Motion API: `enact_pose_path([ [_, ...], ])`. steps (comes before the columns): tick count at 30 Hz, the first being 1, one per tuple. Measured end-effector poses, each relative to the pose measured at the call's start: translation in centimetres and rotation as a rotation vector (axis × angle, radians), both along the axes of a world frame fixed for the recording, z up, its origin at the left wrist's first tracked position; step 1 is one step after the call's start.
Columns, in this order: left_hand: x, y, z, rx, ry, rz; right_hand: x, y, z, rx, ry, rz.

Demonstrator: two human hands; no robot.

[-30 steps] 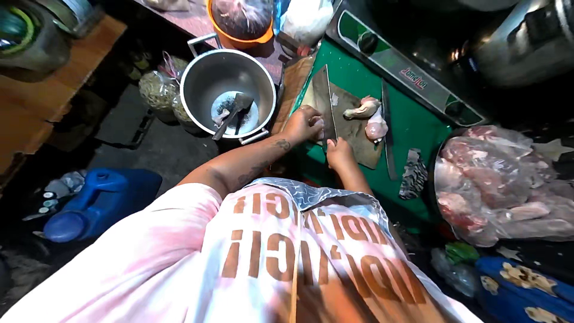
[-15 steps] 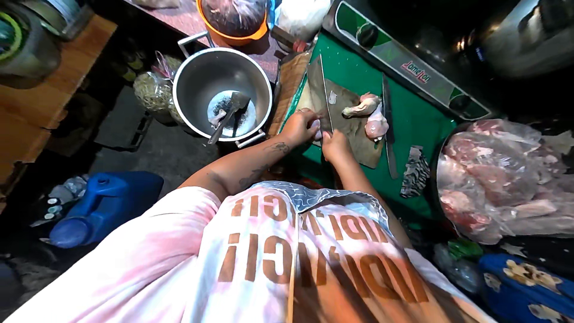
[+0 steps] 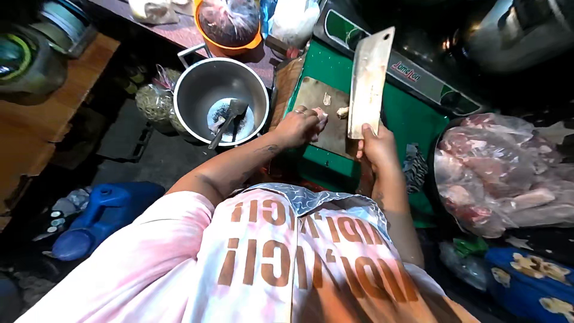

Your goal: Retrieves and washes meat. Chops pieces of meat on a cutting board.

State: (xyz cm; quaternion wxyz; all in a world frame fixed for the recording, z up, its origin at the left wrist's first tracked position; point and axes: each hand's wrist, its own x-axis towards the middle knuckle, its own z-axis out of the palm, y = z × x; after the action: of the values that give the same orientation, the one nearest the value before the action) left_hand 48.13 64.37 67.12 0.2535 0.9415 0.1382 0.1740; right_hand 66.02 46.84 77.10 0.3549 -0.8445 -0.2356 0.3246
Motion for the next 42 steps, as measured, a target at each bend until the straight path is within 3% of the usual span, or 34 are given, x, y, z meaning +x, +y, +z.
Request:
enact_pose_path([
  [4,2.1,1.2,1.5,0.19,0.269,-0.218,0.1,-3.7,0.3,-0.011,0.051,-0.162],
  [6,2.3,2.2,1.8,0.154,0.321,-0.239,-0.1,-5.8,-0.1,-0.01,0.069,-0.201],
  [8,1.7,3.1,2.7,-0.091,0.322,-0.212,-0.6,-7.7,-0.5,-0.001,0.094,-0.245],
  [12,1.1,3.8,4.2,-0.898,0.101,0.047,-1.0,-10.2,-1.2,0.056,0.136,-0.317],
  [14,2.1,3.8,4.6,-1.022,0.074,0.172,-1.2,-10.8,-1.2,0.077,0.138,-0.343],
  [19,6.3,2.2,2.5,-0.328,0.353,0.238,-1.8,-10.7,-1.1,0.108,0.122,-0.37],
  [21,7.7,0.8,2.2,-0.226,0.396,0.255,-2.4,-10.5,-0.8,0.116,0.115,-0.36],
  [28,4.5,1.0,2.3,-0.416,0.238,0.281,-4.4,-9.7,-0.3,0.102,0.089,-0.298],
  [32,-2.3,2.9,2.8,-0.468,0.03,0.514,-4.5,-10.1,-0.5,0.087,0.089,-0.304],
  [35,-9.2,5.9,2.5,-0.417,0.073,0.754,-4.5,-10.2,-0.4,0.06,0.09,-0.305],
  [38,-14.8,8.4,1.5,-0.377,0.263,0.973,-4.3,-10.3,-0.4,0.054,0.083,-0.296],
  [42,-13.9,8.6,1.4,-0.349,0.33,0.991,-3.4,-11.0,-0.6,0.044,0.072,-0.296],
])
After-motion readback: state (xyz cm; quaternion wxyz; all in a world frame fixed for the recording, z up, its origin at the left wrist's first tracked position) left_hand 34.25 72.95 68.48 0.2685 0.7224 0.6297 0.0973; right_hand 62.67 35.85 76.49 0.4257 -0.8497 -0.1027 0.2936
